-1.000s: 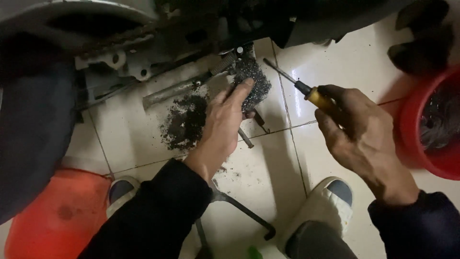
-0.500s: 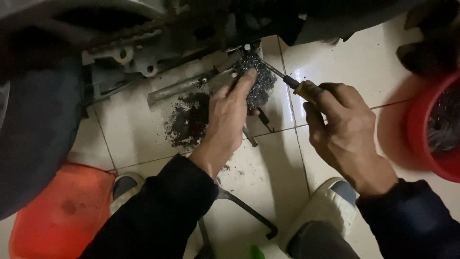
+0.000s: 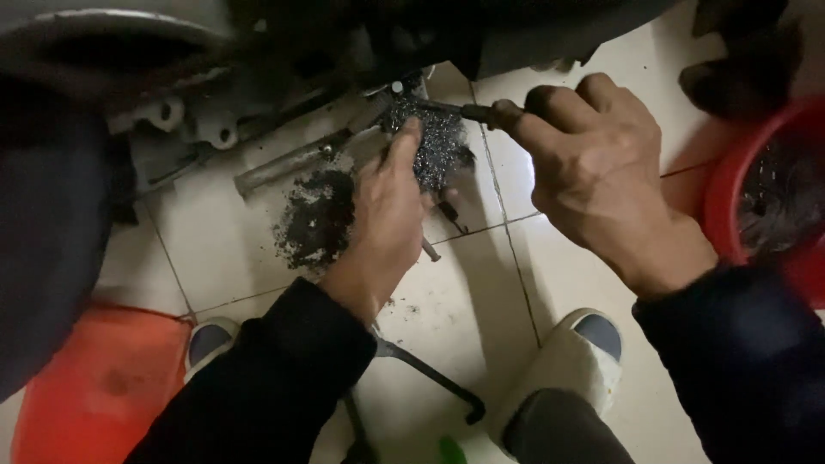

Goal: Cleaning accumulated dirt and grime from a bike frame and its components using a screwdriver for scraping and a wire scrubber for finishing.

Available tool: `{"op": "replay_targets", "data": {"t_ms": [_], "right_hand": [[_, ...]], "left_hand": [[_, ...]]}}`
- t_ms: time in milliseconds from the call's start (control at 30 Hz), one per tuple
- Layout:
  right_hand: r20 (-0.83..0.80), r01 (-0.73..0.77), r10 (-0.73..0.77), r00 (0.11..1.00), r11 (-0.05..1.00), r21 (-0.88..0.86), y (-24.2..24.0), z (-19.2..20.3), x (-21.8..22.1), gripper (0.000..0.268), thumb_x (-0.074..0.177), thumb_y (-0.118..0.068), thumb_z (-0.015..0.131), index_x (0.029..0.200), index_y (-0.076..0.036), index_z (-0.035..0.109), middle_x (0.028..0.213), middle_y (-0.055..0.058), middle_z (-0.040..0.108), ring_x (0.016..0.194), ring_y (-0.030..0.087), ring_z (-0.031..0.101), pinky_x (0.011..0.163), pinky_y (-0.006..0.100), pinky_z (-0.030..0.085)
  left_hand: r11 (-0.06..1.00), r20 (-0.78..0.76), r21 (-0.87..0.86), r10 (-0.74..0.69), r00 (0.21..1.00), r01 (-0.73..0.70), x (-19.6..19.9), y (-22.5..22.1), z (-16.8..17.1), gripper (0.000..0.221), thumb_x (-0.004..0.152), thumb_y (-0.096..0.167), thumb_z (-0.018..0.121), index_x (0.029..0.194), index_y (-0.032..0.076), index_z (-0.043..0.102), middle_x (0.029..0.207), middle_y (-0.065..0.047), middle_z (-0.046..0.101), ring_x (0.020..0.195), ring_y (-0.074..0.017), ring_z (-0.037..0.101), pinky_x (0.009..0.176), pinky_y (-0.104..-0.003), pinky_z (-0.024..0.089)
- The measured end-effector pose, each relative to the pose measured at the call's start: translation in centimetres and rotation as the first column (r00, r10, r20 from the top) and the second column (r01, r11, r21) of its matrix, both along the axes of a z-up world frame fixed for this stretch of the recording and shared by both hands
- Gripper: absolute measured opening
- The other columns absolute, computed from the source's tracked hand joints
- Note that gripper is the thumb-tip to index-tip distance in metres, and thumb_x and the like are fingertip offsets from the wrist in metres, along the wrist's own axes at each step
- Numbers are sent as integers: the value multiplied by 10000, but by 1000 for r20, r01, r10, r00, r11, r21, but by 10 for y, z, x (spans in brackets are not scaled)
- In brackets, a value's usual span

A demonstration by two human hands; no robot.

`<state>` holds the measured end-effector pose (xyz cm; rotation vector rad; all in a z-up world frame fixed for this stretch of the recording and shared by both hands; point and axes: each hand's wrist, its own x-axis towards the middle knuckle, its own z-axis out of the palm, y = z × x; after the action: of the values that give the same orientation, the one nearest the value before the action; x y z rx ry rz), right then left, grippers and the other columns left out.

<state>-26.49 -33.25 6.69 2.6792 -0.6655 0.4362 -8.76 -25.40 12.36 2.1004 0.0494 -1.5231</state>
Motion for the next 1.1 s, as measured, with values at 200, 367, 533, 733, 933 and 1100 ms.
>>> {"op": "replay_targets", "data": {"t_ms": [200,367,533,733,933,1100], "right_hand": [[76,-15,9,997,997,74,-2,-9,17,357,852,15,634,1081,-238,741,791,-58,538,662,200,456,539,329,354],[26,9,-11,1000,995,100,-7,-5,2,333,868,47,642,1035,-230,720,764,-45,546,661,179,441,555,304,382],[150,-17,-25,988,963,270,5,11,-19,71,1101,-18,814,1076,-59,762,867,82,652,740,247,496,582,352,354],[83,16,-49,995,934,356,17,5,-16,169,993,-30,822,1152,-70,781,913,76,687,775,250,574,595,340,450],[152,-3,-56,987,934,358,22,6,-13,141,996,42,789,1131,15,756,972,145,705,793,270,573,592,355,435],[99,91,-128,987,945,314,24,2,-17,238,1013,-8,823,1243,-60,790,1086,124,755,891,263,613,609,339,465]], "left_hand": [[948,-100,-157,262,960,-276,6,1,-16,682,801,510,553,1383,158,609,1271,21,649,686,-184,713,498,-239,360],[997,-68,-58,37,997,-41,4,3,10,838,848,623,382,1563,187,407,990,-95,642,593,-110,334,584,-286,305],[990,-88,-81,-125,988,118,9,8,-12,804,833,634,342,1549,279,436,1611,-133,394,1403,-325,544,1193,-476,374],[970,-69,-202,-151,986,134,11,21,-44,742,883,597,452,1451,128,539,762,-21,589,506,-94,485,398,-239,272],[983,-101,-167,-98,990,80,23,16,-44,918,779,585,524,1597,227,308,1587,-88,464,559,-62,645,1110,-361,478],[982,-146,-184,12,989,-39,23,22,-27,956,792,586,479,1593,115,254,1492,-146,563,697,-119,711,1076,-354,485]]}}
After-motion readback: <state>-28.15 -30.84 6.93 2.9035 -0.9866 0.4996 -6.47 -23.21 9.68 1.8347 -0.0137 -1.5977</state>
